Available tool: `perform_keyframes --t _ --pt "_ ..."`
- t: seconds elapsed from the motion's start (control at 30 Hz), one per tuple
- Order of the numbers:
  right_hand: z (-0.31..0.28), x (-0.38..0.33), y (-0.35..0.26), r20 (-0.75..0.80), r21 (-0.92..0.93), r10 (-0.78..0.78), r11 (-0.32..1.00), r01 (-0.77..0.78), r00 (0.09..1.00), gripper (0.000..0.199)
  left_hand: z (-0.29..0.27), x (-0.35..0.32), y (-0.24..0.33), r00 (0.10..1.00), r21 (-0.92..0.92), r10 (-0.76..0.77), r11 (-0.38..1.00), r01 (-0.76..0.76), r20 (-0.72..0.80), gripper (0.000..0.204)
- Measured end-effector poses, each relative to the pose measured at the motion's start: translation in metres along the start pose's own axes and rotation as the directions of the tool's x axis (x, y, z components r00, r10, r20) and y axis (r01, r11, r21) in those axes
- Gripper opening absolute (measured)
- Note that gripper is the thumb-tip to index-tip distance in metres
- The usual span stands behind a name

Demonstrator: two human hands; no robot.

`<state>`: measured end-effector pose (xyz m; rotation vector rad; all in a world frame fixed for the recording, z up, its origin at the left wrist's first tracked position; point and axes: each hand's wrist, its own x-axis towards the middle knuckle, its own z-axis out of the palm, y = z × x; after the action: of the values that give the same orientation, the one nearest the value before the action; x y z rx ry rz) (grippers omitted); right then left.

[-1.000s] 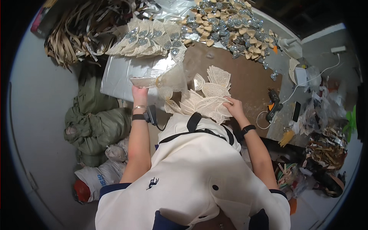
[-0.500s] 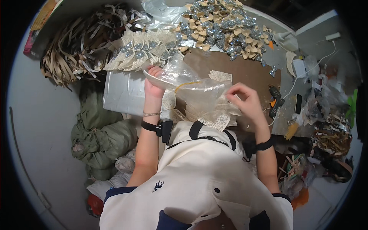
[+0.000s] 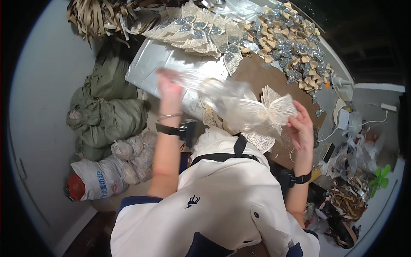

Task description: Assembling and gluing decorative fabric bows at a workbench.

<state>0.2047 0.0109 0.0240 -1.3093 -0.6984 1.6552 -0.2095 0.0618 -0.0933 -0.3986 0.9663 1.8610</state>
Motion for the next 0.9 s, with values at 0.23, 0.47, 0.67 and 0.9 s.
perform_keyframes --t 0.23,0.47,0.67,0.9 --pt "-0.01 -0.029 -0.034 -0.124 -0.513 -0.539 0.754 0.411 0.833 0.05 -0.108 0.001 0.172 -0.177 0.997 0.982 0.053 -0.054 -0.062 0.034" --pt "-0.043 -0.028 0.023 0.086 -0.713 -0.517 0.565 0.415 0.851 0.024 -0.146 -0.019 -0.024 0.813 0.858 0.308 -0.324 -0.398 0.494 0.047" --pt "-0.107 -0.038 0.052 -0.242 -0.181 -0.051 0.983 0.007 0.969 0.011 -0.178 0.08 -0.059 0.902 0.899 0.045 -0.121 -0.421 0.428 0.074" --pt "-0.14 -0.057 0.04 -0.423 -0.247 -0.338 0.936 0.252 0.841 0.057 -0.205 0.142 0.094 0.982 0.991 0.189 -0.13 0.026 -0.001 0.072"
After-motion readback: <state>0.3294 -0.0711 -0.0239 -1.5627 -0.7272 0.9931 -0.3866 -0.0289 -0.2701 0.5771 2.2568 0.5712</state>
